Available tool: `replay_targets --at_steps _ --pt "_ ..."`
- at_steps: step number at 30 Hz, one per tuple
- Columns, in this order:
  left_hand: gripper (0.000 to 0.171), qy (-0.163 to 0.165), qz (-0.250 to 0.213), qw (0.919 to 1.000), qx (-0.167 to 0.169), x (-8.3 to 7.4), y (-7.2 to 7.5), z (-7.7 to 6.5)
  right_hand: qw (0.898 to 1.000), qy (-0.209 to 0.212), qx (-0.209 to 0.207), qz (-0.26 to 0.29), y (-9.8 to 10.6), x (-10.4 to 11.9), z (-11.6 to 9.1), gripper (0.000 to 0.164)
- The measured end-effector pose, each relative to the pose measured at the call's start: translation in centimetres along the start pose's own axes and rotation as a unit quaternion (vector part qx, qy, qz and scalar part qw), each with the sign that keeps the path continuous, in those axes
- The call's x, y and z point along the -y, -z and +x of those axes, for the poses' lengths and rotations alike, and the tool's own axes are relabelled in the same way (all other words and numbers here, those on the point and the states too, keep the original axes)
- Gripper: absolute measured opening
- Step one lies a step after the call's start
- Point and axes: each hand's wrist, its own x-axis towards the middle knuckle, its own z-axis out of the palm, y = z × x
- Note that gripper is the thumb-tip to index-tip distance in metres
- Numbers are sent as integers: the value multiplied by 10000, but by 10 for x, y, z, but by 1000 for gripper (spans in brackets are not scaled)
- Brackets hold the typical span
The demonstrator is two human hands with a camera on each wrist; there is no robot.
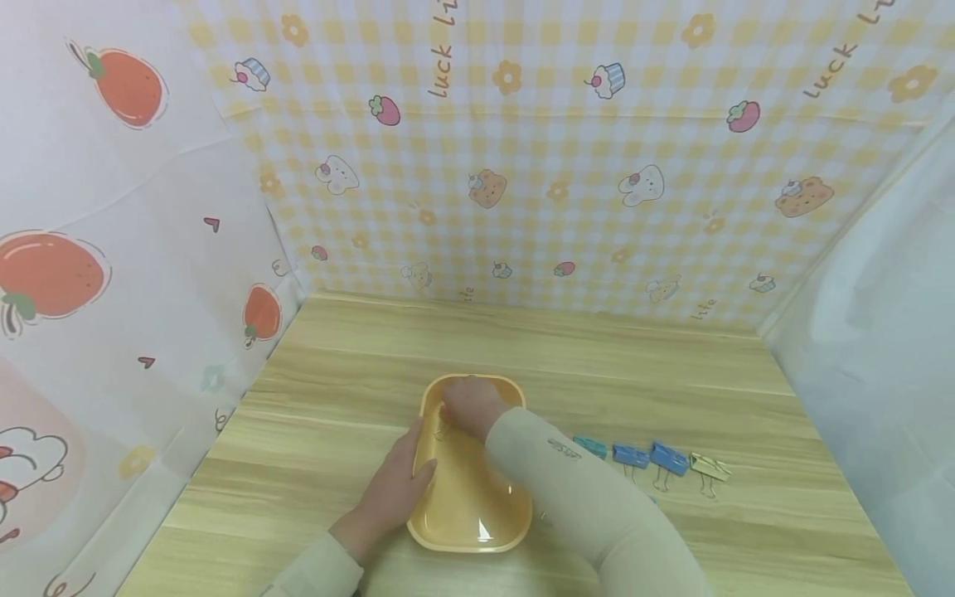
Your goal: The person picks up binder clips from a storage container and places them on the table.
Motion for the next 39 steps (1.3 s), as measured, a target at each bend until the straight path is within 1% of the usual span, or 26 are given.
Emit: replay_targets --at_steps 4,6,10,13,16,24,28,36,39 --pt "66 52 15 10000 24 0 0 0 9999 -85 61 37 3 -1 -2 31" --pt "66 28 18 10000 18 0 0 1 9997 -163 146 66 5 -1 -3 34" --pt "66 13 24 10000 13 -1 0 1 9994 -251 149 201 8 -2 -6 37" --pt "65 17 52 10000 21 -1 1 1 9995 -229 111 204 9 -3 -8 35" --pt "65 18 66 10000 22 -1 1 1 9995 -194 89 216 12 -4 -10 27" --pt "65 16 63 10000 1 -2 1 1 9991 -57 -264 313 17 -5 -18 28" --pt "65 43 50 10000 6 -2 1 0 9982 -6 -397 447 19 -6 -21 28" --pt "66 69 20 10000 22 -3 2 0 9968 53 -540 581 17 -9 -25 34" --pt "66 79 30 10000 3 -3 2 0 9954 103 -724 619 16 -9 -26 33"
